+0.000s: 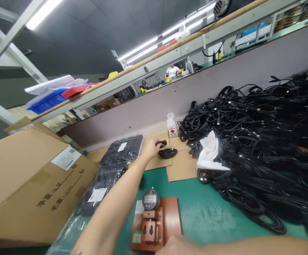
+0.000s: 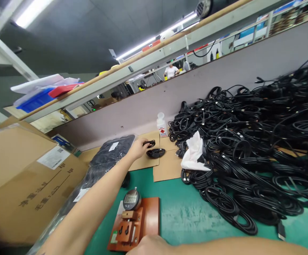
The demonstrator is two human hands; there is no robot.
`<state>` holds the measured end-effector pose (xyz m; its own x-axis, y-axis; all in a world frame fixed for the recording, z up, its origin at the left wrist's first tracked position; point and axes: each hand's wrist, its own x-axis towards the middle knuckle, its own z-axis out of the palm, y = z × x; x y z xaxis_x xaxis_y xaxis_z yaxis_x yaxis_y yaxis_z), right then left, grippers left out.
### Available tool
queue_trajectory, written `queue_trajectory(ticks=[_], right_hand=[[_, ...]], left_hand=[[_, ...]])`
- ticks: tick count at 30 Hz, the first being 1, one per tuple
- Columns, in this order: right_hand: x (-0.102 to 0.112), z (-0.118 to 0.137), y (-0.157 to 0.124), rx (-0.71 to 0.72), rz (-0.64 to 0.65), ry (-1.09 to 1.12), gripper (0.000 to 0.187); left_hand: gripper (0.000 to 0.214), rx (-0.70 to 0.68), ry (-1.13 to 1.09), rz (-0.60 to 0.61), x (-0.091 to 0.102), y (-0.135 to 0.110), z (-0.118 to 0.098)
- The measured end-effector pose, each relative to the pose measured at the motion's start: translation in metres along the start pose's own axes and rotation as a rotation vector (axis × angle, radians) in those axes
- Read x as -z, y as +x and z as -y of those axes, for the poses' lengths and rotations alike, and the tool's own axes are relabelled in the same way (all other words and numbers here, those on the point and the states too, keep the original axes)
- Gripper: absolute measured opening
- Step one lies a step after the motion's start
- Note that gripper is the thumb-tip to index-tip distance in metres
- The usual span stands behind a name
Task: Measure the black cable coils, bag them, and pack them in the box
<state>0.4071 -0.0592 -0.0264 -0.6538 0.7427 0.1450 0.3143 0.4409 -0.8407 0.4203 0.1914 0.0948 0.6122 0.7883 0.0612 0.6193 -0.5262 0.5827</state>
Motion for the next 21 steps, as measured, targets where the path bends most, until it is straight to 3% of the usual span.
queue_trajectory(ticks=[3, 6, 8, 11, 15, 21], right_hand=[[0.006, 0.019, -0.008, 0.038, -0.084, 0.029, 0.033], [0.009, 0.037, -0.019, 0.046, -0.228, 0.060, 0.031], [0.010, 0.045, -0.026, 0.067, -0.263, 0.099, 0.031], [0.012, 0.049, -0.031, 0.079, -0.245, 0.172, 0.033], [0.013, 0.050, -0.034, 0.055, -0.216, 0.203, 0.034], [0.011, 0.053, -0.037, 0.004, -0.207, 0.196, 0.024]], left_hand=[[0.032, 0.108, -0.232, -0.119, 0.027, -0.069, 0.001], [0.034, 0.192, -0.438, -0.197, 0.040, -0.170, 0.001], [0.031, 0.263, -0.570, -0.242, 0.034, -0.237, -0.001], [0.025, 0.459, -1.117, -0.264, 0.008, -0.315, -0.004], [0.030, 0.555, -1.467, -0.352, -0.028, -0.367, -0.009], [0.019, 0.568, -1.472, -0.352, -0.045, -0.381, -0.019]])
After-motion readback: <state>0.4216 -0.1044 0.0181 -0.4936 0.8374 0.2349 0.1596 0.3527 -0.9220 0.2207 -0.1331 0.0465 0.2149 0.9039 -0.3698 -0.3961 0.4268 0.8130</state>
